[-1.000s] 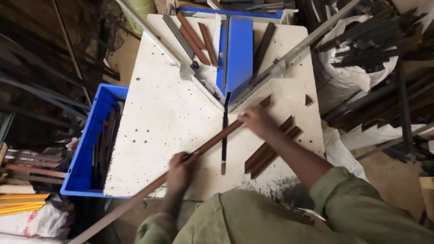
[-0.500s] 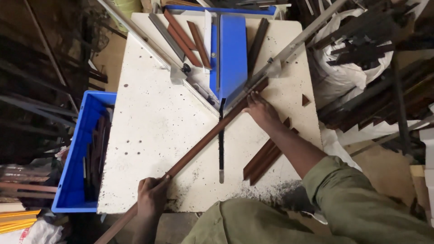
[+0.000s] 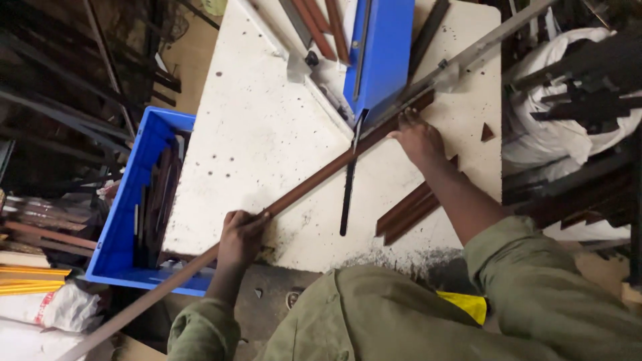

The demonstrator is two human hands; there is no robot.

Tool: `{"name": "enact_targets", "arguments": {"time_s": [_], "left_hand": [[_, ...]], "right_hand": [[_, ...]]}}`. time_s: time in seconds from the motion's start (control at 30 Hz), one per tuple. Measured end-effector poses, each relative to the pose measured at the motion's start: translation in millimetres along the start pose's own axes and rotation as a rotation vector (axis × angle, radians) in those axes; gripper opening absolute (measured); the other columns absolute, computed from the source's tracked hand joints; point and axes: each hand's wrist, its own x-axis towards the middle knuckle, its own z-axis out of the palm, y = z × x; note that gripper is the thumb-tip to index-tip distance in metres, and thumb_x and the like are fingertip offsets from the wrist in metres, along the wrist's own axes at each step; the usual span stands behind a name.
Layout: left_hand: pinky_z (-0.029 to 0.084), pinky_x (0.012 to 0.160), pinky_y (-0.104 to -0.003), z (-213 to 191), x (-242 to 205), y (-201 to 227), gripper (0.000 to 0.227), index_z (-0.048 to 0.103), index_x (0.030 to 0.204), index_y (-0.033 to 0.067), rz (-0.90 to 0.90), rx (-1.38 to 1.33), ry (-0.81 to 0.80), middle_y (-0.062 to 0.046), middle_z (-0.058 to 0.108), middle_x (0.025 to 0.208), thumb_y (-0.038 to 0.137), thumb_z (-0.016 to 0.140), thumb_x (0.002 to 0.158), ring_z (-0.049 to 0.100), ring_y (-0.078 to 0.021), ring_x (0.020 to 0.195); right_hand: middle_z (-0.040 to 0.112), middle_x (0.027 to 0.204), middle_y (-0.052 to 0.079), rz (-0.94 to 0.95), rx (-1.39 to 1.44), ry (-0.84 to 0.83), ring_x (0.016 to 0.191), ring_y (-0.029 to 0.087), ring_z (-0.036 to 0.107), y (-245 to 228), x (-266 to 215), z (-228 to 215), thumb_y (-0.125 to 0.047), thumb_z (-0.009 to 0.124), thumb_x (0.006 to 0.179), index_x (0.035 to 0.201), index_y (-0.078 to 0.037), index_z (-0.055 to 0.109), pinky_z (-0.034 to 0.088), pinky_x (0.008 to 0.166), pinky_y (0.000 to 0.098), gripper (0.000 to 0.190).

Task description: Cut wooden frame molding pieces to size using a miter shear.

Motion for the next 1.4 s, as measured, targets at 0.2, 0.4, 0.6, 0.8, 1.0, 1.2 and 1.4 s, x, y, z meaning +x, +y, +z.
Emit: {"name": "enact_targets", "arguments": {"time_s": [0.2, 0.4, 0.6, 0.8, 1.0, 1.2, 1.4], "left_hand": [[0.054, 0.078, -0.039, -6.0, 31.0, 17.2, 0.030, 0.081, 0.112, 0.0130, -0.017, 0.007, -0.036, -0.009, 0.064, 0.091, 0.004, 0.076, 0.084, 0.059, -0.0291, 0.089], [0.054, 0.076, -0.038, -2.7, 9.3, 8.9, 0.028, 0.082, 0.113, 0.0145, -0.054, 0.059, -0.081, -0.008, 0.063, 0.085, 0.008, 0.079, 0.086, 0.057, -0.0264, 0.084], [0.053, 0.076, -0.036, -8.7, -30.2, 6.0, 0.026, 0.083, 0.110, 0.0168, -0.041, 0.007, -0.046, -0.006, 0.064, 0.085, 0.008, 0.079, 0.085, 0.057, -0.0235, 0.085], [0.054, 0.077, -0.036, -3.1, -68.2, 15.1, 0.037, 0.083, 0.112, 0.0166, -0.037, 0.009, -0.059, -0.005, 0.065, 0.086, 0.004, 0.075, 0.078, 0.057, -0.0257, 0.087], [0.054, 0.075, -0.037, 52.9, -60.1, 71.3, 0.007, 0.081, 0.096, 0.0144, -0.192, -0.063, -0.200, -0.006, 0.066, 0.089, 0.020, 0.078, 0.096, 0.058, -0.0253, 0.089], [0.056, 0.087, -0.043, 20.0, -80.7, 61.4, 0.042, 0.075, 0.130, 0.0217, -0.015, 0.001, -0.100, -0.010, 0.067, 0.111, 0.011, 0.068, 0.090, 0.063, -0.0296, 0.103], [0.059, 0.080, -0.039, -29.5, -117.3, 16.4, 0.039, 0.079, 0.121, 0.0247, -0.099, 0.136, -0.100, -0.008, 0.072, 0.102, 0.009, 0.073, 0.086, 0.066, -0.0262, 0.094]], "right_hand": [[0.045, 0.159, 0.014, 0.051, 0.101, 0.003, 0.141, 0.032, 0.048, 4.1, 18.4, -30.9, -0.053, 0.060, 0.099, 0.151, -0.006, 0.049, 0.046, 0.108, 0.0431, 0.071], [0.057, 0.149, 0.009, 0.028, 0.247, -0.074, 0.142, 0.030, 0.050, 0.9, -5.0, -65.0, -0.039, 0.076, 0.094, 0.136, -0.016, 0.070, 0.045, 0.119, 0.0424, 0.049], [0.040, 0.159, 0.016, -0.281, 0.320, -0.077, 0.147, 0.037, 0.035, -8.4, -90.9, -51.7, -0.032, 0.075, 0.087, 0.138, -0.016, 0.067, 0.035, 0.117, 0.0532, 0.054], [0.046, 0.159, 0.013, -0.218, 0.369, -0.130, 0.144, 0.036, 0.043, -33.6, -214.7, -22.5, -0.037, 0.067, 0.097, 0.131, -0.019, 0.070, 0.039, 0.119, 0.0515, 0.039], [0.056, 0.151, 0.013, -0.328, 0.500, 0.260, 0.141, 0.031, 0.049, -106.6, -202.1, -37.9, -0.030, 0.078, 0.086, 0.128, -0.010, 0.068, 0.042, 0.117, 0.0483, 0.048], [0.060, 0.140, 0.008, -0.401, 0.095, 0.047, 0.137, 0.029, 0.050, -67.6, -147.6, -26.8, -0.029, 0.077, 0.092, 0.135, -0.016, 0.066, 0.046, 0.116, 0.0423, 0.046], [0.028, 0.165, 0.016, 0.053, 0.167, -0.023, 0.148, 0.037, 0.030, -60.6, -124.8, 6.8, -0.041, 0.060, 0.095, 0.151, -0.016, 0.047, 0.043, 0.105, 0.0455, 0.063]]}}
